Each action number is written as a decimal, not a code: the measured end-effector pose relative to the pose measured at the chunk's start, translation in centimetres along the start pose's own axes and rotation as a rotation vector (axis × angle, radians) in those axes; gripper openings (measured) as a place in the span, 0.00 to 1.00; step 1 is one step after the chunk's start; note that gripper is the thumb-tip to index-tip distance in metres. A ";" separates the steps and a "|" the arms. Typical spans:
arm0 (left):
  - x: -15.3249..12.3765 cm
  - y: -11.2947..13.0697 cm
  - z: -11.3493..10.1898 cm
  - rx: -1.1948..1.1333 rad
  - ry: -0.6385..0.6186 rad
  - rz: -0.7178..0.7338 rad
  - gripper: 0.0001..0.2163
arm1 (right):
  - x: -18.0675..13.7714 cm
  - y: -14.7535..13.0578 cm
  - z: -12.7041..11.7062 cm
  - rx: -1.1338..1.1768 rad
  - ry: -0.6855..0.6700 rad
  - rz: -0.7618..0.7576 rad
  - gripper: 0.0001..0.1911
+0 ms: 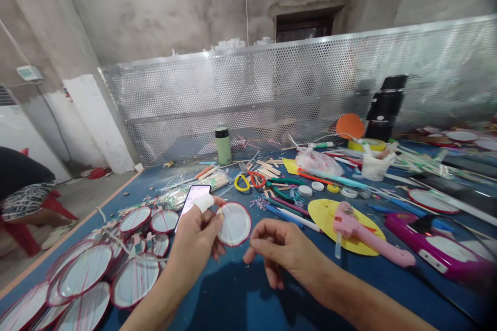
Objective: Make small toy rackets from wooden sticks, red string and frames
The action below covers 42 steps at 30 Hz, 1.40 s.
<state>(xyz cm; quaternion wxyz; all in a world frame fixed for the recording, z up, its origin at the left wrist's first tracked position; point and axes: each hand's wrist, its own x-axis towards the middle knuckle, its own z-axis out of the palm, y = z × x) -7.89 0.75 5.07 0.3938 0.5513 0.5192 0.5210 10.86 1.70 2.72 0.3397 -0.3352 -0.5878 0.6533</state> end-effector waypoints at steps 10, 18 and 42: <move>0.2 0.2 -0.3 -0.095 0.013 0.005 0.17 | -0.1 1.7 3.6 0.352 0.173 -0.150 0.16; -0.2 0.1 -0.1 -0.118 -0.008 0.000 0.15 | 0.0 1.9 3.6 0.135 0.263 -0.025 0.21; 0.1 -0.9 0.5 -0.127 -0.091 -0.076 0.19 | 0.2 2.4 2.9 -0.032 0.251 0.001 0.15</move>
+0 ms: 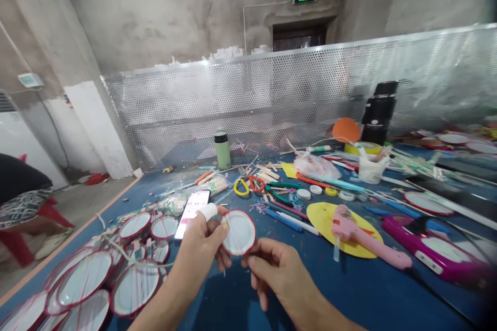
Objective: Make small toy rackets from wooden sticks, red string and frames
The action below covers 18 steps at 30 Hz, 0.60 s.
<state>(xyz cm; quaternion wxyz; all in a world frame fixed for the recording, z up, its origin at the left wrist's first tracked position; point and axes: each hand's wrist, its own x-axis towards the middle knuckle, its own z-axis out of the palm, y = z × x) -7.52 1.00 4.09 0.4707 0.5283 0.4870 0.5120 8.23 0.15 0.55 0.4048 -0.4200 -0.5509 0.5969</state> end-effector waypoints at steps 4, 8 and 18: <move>0.0 -0.2 0.1 0.021 -0.047 0.001 0.18 | -0.1 0.3 0.0 -0.013 0.000 -0.012 0.12; -0.2 -0.1 0.1 0.017 -0.073 -0.013 0.19 | -0.1 0.4 0.0 0.078 -0.079 -0.051 0.15; -0.6 0.5 0.5 0.039 -0.116 -0.024 0.18 | 0.2 -1.9 -1.2 0.061 -0.109 -0.030 0.10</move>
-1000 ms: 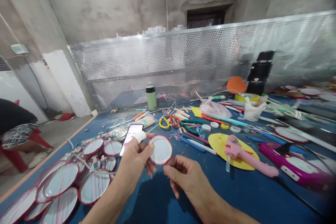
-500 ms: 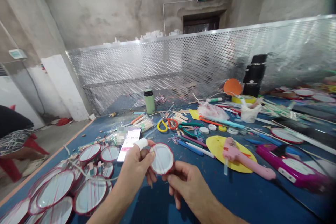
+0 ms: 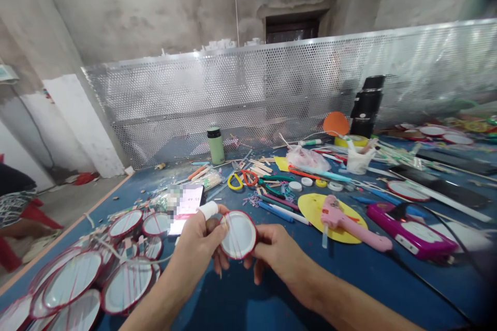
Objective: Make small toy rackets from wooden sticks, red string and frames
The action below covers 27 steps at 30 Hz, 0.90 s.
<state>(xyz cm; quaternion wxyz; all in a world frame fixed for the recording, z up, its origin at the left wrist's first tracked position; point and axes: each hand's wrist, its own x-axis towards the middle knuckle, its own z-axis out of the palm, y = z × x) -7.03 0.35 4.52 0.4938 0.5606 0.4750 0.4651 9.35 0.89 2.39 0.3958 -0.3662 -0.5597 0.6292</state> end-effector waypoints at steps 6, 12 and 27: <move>-0.3 0.1 0.2 -0.041 -0.060 -0.025 0.17 | 0.3 0.4 0.1 0.067 -0.077 -0.049 0.17; -0.6 0.0 0.4 -0.056 -0.093 -0.056 0.17 | 0.5 0.1 -0.1 0.110 -0.119 -0.066 0.17; -0.6 -0.1 0.6 -0.037 -0.114 -0.054 0.22 | 0.1 0.3 -0.2 0.200 -0.167 -0.039 0.19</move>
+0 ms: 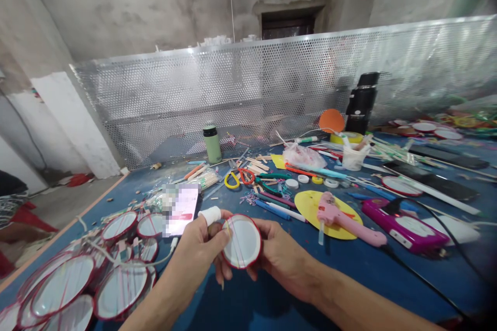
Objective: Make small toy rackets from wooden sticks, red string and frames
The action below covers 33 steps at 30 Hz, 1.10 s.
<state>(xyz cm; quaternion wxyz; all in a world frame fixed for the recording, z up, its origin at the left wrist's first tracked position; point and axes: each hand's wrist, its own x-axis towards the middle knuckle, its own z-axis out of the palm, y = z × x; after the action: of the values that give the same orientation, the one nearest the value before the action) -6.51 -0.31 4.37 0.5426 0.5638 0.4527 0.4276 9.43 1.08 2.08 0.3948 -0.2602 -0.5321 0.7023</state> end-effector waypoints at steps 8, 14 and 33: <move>0.3 -0.4 -0.2 0.028 -0.042 0.020 0.14 | 0.4 0.0 0.1 0.115 0.017 0.053 0.21; 0.1 -0.3 0.0 0.023 -0.013 0.018 0.15 | 0.4 0.0 0.1 0.152 0.057 0.075 0.17; 1.1 -1.2 -0.6 0.161 -0.001 -0.006 0.15 | -2.7 -1.2 -1.3 -0.300 0.303 -0.047 0.24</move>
<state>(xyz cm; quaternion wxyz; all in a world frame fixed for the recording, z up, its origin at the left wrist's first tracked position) -6.87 0.87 3.18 0.4969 0.6044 0.4872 0.3879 12.34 -0.31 2.70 0.4435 -0.4063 -0.5710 0.5588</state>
